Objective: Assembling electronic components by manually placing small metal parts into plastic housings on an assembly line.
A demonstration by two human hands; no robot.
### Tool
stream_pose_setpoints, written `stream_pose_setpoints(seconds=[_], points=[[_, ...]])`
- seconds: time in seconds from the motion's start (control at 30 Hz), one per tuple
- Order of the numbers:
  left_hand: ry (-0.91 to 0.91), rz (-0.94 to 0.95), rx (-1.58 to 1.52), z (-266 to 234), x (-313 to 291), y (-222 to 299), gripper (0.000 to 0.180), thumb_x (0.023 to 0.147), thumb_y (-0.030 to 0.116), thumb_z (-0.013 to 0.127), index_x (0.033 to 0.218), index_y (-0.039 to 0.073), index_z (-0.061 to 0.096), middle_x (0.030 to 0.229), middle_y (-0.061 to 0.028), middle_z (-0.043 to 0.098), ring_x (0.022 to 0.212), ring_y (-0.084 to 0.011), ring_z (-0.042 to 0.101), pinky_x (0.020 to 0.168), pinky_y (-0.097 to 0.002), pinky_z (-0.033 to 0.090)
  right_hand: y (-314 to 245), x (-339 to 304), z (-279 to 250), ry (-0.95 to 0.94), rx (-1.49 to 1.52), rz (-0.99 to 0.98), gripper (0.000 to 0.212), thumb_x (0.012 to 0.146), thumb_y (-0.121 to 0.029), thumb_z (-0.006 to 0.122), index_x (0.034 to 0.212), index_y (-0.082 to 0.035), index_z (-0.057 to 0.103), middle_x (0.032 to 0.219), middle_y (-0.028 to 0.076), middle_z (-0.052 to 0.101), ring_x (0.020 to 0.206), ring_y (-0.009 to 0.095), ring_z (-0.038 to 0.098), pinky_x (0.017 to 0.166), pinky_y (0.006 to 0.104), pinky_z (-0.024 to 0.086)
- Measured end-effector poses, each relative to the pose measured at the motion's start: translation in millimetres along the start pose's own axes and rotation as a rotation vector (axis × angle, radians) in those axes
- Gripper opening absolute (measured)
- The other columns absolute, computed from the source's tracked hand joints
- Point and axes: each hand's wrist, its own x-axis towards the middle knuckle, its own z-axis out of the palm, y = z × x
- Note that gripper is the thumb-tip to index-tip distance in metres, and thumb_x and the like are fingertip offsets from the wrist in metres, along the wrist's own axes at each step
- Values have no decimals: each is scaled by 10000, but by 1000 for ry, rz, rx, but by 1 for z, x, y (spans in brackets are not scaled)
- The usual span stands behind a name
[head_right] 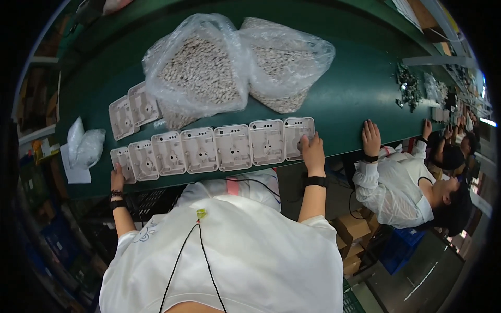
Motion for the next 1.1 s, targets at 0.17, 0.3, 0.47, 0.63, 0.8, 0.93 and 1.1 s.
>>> stream_pose_setpoints(seconds=[0.17,0.3,0.47,0.63,0.8,0.93,1.1], points=[[-5,59,217,-30,-59,88,661,887,515,335,1081,-91,515,1103,-304,513,1046,-447,467,885,-437,368,54,37,-18,79,186,146,488,929,-390,369,1142,26,506,885,208,596,873,366,571,733,381,473],[515,769,-325,-38,-118,231,331,913,230,431,1052,-53,532,1059,-226,555,975,-382,521,846,-374,409,59,54,-34,-4,943,276,376,942,-327,378,1113,-31,535,777,114,599,684,207,614,588,280,479],[291,1301,-52,-2,-179,380,259,854,137,498,1052,-25,530,1011,-192,553,968,-350,519,851,-375,408,63,56,-38,-100,904,109,243,927,-193,428,1075,-33,535,746,23,561,578,81,536,494,177,403],[589,1326,280,80,-151,411,372,777,159,574,1089,-16,470,989,-208,539,1009,-388,482,868,-429,384,88,47,-15,-88,1004,-291,192,892,-134,484,1037,-36,563,777,34,578,652,104,562,570,211,443],[427,1243,375,67,-143,422,357,795,235,569,1066,20,480,996,-201,546,925,-389,516,759,-447,417,84,44,-10,292,424,-657,162,854,-133,525,986,-59,582,812,81,600,693,231,594,618,294,471],[457,1334,447,44,-131,445,281,813,241,556,1000,38,504,910,-205,568,864,-391,531,717,-456,421,87,44,-7,288,486,-604,144,834,-134,539,953,-70,587,845,102,587,735,288,577,638,334,466],[617,1322,437,13,-131,459,274,857,265,530,825,-7,517,678,-211,556,673,-409,541,599,-470,411,87,44,-16,332,613,-633,122,843,-167,528,896,-73,586,847,84,592,750,281,581,636,342,470]])
